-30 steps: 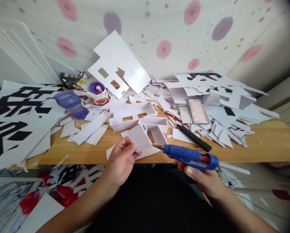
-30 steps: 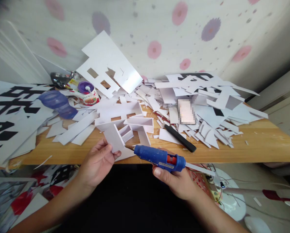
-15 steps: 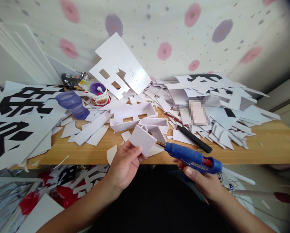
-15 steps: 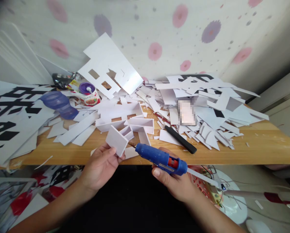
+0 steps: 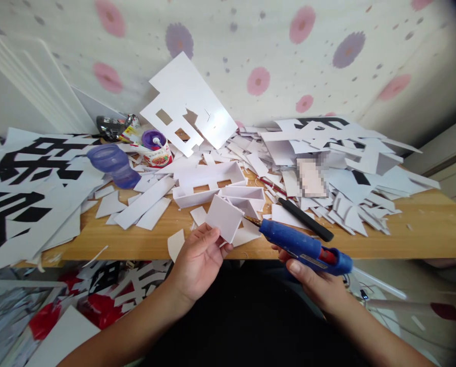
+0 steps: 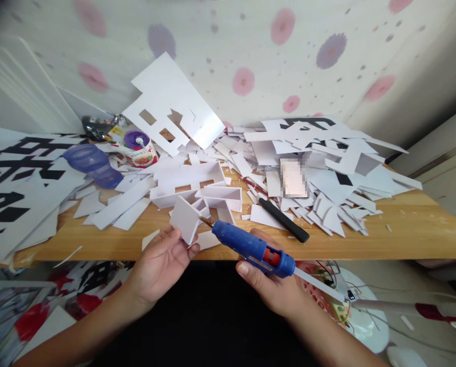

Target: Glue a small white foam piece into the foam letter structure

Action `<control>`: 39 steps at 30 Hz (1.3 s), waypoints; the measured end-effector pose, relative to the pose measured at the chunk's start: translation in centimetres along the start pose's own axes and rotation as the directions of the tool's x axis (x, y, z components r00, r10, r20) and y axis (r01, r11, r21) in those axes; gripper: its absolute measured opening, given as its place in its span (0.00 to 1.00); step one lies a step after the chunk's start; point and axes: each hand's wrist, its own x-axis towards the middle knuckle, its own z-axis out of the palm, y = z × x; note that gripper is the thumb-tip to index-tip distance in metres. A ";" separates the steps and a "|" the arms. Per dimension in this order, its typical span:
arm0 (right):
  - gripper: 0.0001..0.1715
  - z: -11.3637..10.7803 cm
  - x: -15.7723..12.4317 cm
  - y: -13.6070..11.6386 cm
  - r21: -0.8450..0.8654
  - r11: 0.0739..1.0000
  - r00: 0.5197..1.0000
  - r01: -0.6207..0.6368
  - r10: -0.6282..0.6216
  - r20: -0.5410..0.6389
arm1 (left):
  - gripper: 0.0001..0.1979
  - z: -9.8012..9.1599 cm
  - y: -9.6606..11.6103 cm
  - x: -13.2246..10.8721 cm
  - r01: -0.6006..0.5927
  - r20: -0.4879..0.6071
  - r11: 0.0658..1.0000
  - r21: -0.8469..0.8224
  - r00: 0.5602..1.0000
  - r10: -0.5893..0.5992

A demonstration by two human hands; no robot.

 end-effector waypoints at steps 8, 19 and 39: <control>0.14 0.2 0.3 -0.4 -0.022 1.000 0.999 0.000 -0.001 -0.054 | 0.04 0.1 -0.1 0.2 0.002 0.022 1.000 -0.025 1.000 -0.001; 0.16 0.3 1.0 -1.5 -0.100 0.994 0.998 0.039 -0.033 0.057 | 0.03 0.1 0.0 0.2 0.007 0.010 1.000 -0.026 1.000 -0.007; 0.16 0.8 1.2 -2.9 -0.153 0.974 0.978 0.165 -0.141 0.156 | 0.04 0.3 0.0 0.1 -0.008 -0.013 0.999 -0.053 1.000 0.008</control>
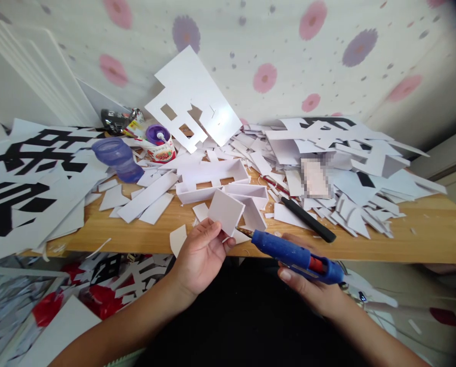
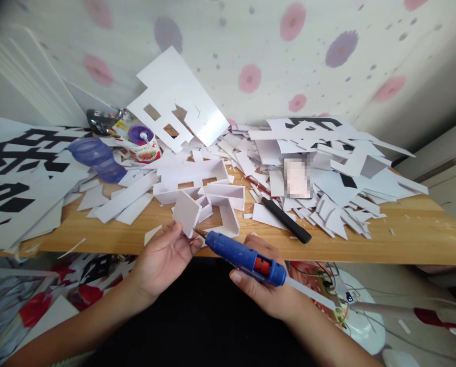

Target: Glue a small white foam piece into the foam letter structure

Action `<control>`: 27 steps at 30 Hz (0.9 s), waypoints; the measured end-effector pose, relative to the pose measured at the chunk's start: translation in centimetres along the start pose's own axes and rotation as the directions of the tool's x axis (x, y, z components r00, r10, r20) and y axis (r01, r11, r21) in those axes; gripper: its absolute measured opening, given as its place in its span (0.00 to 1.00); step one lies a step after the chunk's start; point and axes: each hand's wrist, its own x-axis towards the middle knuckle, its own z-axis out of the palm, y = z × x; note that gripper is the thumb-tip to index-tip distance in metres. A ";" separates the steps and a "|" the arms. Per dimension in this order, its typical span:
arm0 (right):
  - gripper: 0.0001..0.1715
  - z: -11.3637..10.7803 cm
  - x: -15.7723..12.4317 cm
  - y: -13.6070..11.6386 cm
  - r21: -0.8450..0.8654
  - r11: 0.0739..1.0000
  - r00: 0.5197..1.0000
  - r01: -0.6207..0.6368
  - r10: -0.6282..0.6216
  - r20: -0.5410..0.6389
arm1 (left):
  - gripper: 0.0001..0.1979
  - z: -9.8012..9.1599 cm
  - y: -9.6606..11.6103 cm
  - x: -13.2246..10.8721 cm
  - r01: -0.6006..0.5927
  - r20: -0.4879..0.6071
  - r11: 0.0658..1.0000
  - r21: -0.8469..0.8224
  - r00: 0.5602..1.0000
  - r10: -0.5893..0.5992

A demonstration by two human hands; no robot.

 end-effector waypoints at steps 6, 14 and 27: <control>0.16 0.2 0.4 -0.5 0.023 1.000 1.000 0.013 -0.013 -0.014 | 0.05 0.1 0.1 -0.1 0.001 -0.021 1.000 0.008 1.000 -0.001; 0.16 0.2 0.2 -0.6 -0.033 0.999 1.000 -0.012 0.013 0.029 | 0.06 0.1 0.2 -0.2 0.009 -0.026 1.000 -0.006 1.000 -0.010; 0.13 -1.7 -0.1 0.8 -0.002 0.999 0.999 0.034 -0.034 0.016 | 0.10 0.1 1.2 -0.5 -0.008 -0.177 0.999 0.043 0.984 0.015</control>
